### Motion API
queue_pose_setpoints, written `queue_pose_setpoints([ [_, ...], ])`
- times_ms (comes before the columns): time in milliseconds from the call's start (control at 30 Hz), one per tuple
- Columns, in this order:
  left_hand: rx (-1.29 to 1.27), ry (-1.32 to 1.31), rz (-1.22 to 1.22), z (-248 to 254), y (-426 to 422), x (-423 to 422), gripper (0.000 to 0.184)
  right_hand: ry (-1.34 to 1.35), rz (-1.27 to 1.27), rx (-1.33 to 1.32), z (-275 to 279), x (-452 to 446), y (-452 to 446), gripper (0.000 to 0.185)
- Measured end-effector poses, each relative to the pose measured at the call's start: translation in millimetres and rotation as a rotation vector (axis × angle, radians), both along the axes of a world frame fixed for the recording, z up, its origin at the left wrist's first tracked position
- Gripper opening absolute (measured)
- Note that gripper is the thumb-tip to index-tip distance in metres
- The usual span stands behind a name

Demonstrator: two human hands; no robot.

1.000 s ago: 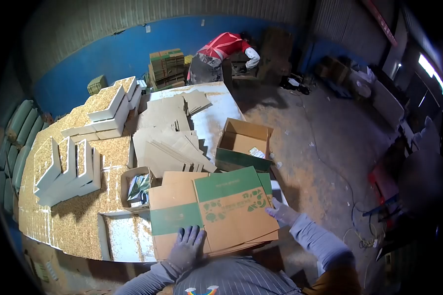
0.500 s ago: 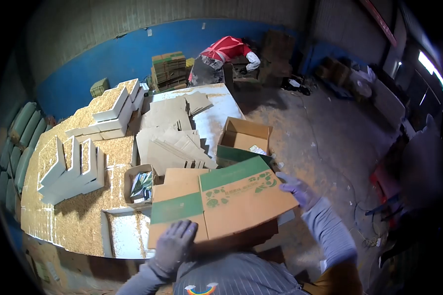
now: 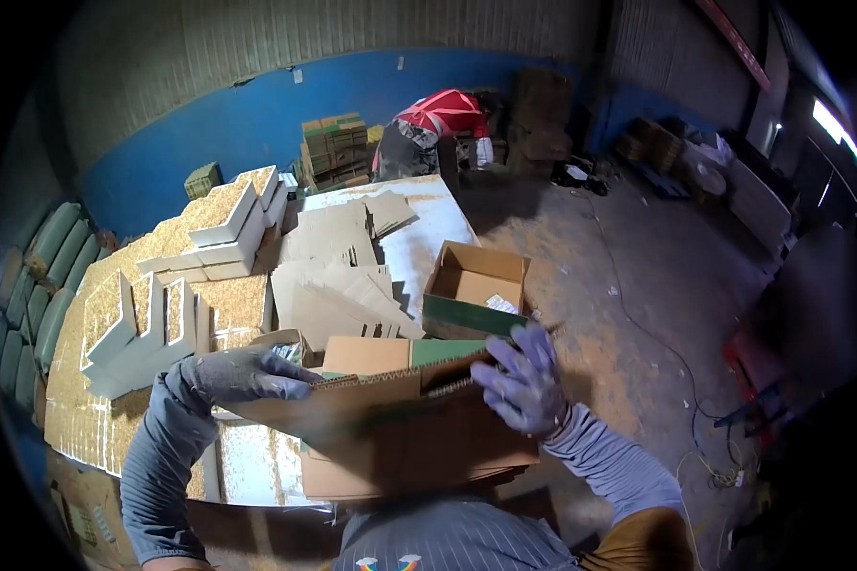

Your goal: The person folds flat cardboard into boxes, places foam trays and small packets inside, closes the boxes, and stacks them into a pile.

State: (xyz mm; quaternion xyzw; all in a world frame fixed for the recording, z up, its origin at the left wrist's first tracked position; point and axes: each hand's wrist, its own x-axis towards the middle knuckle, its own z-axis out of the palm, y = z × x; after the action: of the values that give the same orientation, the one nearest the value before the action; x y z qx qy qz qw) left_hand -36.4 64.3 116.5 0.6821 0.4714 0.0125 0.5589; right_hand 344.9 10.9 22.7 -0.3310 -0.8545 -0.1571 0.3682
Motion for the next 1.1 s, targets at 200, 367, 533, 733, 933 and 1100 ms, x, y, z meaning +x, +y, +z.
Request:
queue_pose_setpoints([
  [200,0.875,0.264,0.218,-12.9,-12.8,15.2,0.052,0.230,0.102,-0.006,1.5,-1.8,46.6,0.020],
  [367,1.023,-0.107,-0.178,10.3,-55.3,26.0,0.056,-0.243,0.630,-0.334,77.4,-22.8,32.4,0.041],
  [533,1.624,0.260,-0.496,-90.0,-12.9,97.9,0.069,-0.683,0.464,-1.098,-20.7,-65.2,25.2,0.028],
  [733,1.586,0.530,0.209,-103.0,6.1,90.4,0.084,-0.081,0.518,-0.803,-20.5,43.9,17.2,0.038],
  [933,1.660,0.412,0.150,-83.6,-4.8,100.9,0.074,0.457,0.198,-1.320,3.2,56.1,-18.7,0.067],
  [1100,0.880,-0.256,-0.270,-46.9,-71.1,67.4,0.068,0.623,-0.111,-1.531,-13.0,39.8,6.5,0.077],
])
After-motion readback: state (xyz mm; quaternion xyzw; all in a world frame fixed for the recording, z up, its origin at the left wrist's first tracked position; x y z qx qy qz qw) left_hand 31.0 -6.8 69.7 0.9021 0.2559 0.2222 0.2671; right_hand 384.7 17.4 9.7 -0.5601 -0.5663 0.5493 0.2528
